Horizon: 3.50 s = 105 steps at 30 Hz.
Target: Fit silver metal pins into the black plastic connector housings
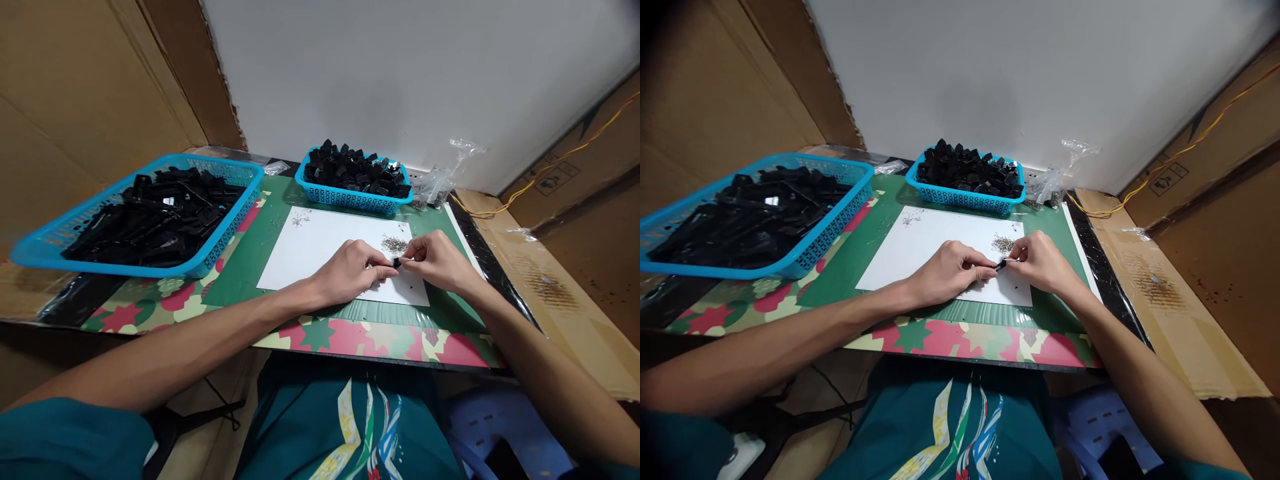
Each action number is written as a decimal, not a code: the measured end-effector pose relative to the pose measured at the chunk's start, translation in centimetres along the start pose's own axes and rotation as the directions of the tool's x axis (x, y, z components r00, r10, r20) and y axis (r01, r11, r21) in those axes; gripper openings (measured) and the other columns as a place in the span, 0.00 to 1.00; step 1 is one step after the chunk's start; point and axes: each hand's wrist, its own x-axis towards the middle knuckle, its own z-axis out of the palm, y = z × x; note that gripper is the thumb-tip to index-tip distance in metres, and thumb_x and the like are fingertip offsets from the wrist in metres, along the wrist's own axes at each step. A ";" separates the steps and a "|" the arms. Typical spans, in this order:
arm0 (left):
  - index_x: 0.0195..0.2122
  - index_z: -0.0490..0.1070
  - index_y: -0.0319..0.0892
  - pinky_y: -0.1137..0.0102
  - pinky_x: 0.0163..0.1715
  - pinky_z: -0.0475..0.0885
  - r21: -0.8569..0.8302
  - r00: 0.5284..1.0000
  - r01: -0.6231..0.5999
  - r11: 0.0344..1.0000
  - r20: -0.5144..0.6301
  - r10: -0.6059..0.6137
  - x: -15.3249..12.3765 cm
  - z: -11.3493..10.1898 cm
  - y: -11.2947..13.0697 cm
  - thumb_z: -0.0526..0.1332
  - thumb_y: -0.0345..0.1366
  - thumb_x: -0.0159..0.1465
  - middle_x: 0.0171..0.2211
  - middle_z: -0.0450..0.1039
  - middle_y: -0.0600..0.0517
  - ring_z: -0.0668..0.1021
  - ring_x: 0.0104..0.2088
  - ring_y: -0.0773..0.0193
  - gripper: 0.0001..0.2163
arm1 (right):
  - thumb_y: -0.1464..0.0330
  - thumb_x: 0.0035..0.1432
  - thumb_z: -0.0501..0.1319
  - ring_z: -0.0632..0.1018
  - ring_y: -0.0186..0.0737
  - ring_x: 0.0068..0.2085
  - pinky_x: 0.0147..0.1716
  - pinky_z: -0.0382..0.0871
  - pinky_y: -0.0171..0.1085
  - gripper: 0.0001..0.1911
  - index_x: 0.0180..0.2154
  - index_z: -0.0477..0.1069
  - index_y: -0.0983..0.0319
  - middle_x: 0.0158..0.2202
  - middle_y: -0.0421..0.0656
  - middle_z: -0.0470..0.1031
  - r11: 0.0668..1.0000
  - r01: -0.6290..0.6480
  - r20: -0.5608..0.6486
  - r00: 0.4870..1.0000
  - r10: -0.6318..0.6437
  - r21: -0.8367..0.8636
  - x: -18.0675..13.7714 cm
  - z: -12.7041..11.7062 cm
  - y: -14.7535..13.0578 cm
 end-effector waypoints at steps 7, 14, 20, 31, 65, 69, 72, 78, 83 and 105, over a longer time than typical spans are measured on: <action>0.37 0.86 0.39 0.68 0.29 0.70 0.074 0.999 -0.040 0.996 0.006 0.039 0.0 0.0 0.6 0.67 0.39 0.67 0.25 0.82 0.48 0.79 0.24 0.63 0.10 | 0.64 0.61 0.64 0.56 0.31 0.22 0.22 0.46 0.38 0.13 0.28 0.81 0.63 0.17 0.35 0.58 0.997 0.067 0.171 0.983 -0.071 0.029 0.4 -1.6 0.7; 0.36 0.87 0.40 0.68 0.32 0.71 0.142 0.999 -0.037 0.989 0.006 0.036 -0.1 -0.1 1.0 0.70 0.37 0.64 0.29 0.84 0.48 0.82 0.29 0.61 0.07 | 0.68 0.67 0.56 0.70 0.35 0.26 0.28 0.60 0.38 0.17 0.37 0.84 0.63 0.30 0.45 0.80 0.976 0.112 -0.141 0.980 -0.140 -0.189 0.6 -3.6 2.8; 0.38 0.87 0.41 0.69 0.31 0.71 0.149 1.000 -0.012 0.989 -0.019 0.015 0.0 -0.2 1.0 0.70 0.35 0.64 0.30 0.85 0.48 0.81 0.28 0.62 0.06 | 0.60 0.59 0.69 0.84 0.47 0.34 0.38 0.79 0.45 0.13 0.31 0.83 0.63 0.33 0.50 0.85 0.985 0.084 -0.448 0.894 -0.008 0.149 0.7 -2.9 2.6; 0.40 0.87 0.40 0.70 0.31 0.75 0.090 0.997 0.078 0.993 -0.009 -0.077 0.0 -0.2 1.1 0.69 0.35 0.64 0.30 0.85 0.48 0.83 0.29 0.62 0.07 | 0.49 0.51 0.75 0.86 0.46 0.30 0.31 0.85 0.41 0.24 0.30 0.75 0.63 0.26 0.47 0.82 0.798 -0.071 0.005 0.996 0.085 0.598 1.0 -0.4 1.5; 0.40 0.86 0.42 0.69 0.33 0.74 0.121 0.991 0.086 0.989 -0.114 -0.072 0.5 -1.0 1.5 0.69 0.38 0.64 0.35 0.86 0.47 0.81 0.31 0.61 0.08 | 0.52 0.57 0.71 0.85 0.47 0.29 0.31 0.83 0.43 0.20 0.29 0.76 0.63 0.26 0.49 0.82 0.870 0.052 -0.229 0.971 0.071 0.491 1.2 -0.7 0.9; 0.42 0.86 0.43 0.68 0.35 0.72 0.152 0.971 0.036 0.988 -0.240 0.002 0.8 -2.2 1.9 0.68 0.44 0.66 0.38 0.85 0.48 0.80 0.35 0.61 0.11 | 0.47 0.51 0.73 0.85 0.48 0.28 0.30 0.84 0.44 0.25 0.31 0.76 0.64 0.27 0.49 0.82 0.791 0.113 -0.380 0.912 0.158 0.601 1.4 -2.0 1.3; 0.42 0.85 0.43 0.69 0.35 0.72 0.190 0.936 0.034 0.981 -0.351 0.036 1.3 -4.0 1.8 0.68 0.45 0.66 0.36 0.85 0.48 0.78 0.33 0.62 0.13 | 0.46 0.53 0.71 0.85 0.48 0.27 0.30 0.83 0.44 0.26 0.31 0.75 0.63 0.26 0.49 0.82 0.804 0.151 -0.454 0.877 0.160 0.576 1.5 -2.6 1.8; 0.47 0.84 0.39 0.67 0.37 0.74 0.303 0.858 0.108 0.947 -0.509 0.065 5.3 -9.8 0.9 0.66 0.48 0.65 0.41 0.85 0.44 0.80 0.36 0.60 0.18 | 0.49 0.63 0.65 0.84 0.49 0.28 0.29 0.78 0.43 0.22 0.29 0.74 0.60 0.24 0.46 0.81 0.929 0.195 -0.478 0.878 -0.023 0.314 1.1 -2.2 1.5; 0.50 0.82 0.38 0.65 0.43 0.74 0.405 0.838 0.171 0.898 -0.540 0.084 10.7 -13.4 1.2 0.63 0.46 0.68 0.46 0.84 0.41 0.81 0.42 0.56 0.19 | 0.54 0.66 0.63 0.83 0.48 0.26 0.29 0.75 0.43 0.18 0.28 0.74 0.58 0.23 0.43 0.80 0.931 0.267 -0.451 0.883 -0.133 0.249 0.9 -1.7 0.8; 0.48 0.81 0.41 0.67 0.48 0.70 0.690 0.937 0.286 0.665 -0.345 -0.045 9.2 -19.6 4.6 0.54 0.39 0.70 0.47 0.82 0.46 0.80 0.45 0.56 0.16 | 0.61 0.75 0.47 0.73 0.41 0.25 0.28 0.62 0.38 0.20 0.33 0.70 0.58 0.24 0.42 0.74 0.974 0.213 -0.306 0.935 -0.180 0.077 0.2 -4.1 0.7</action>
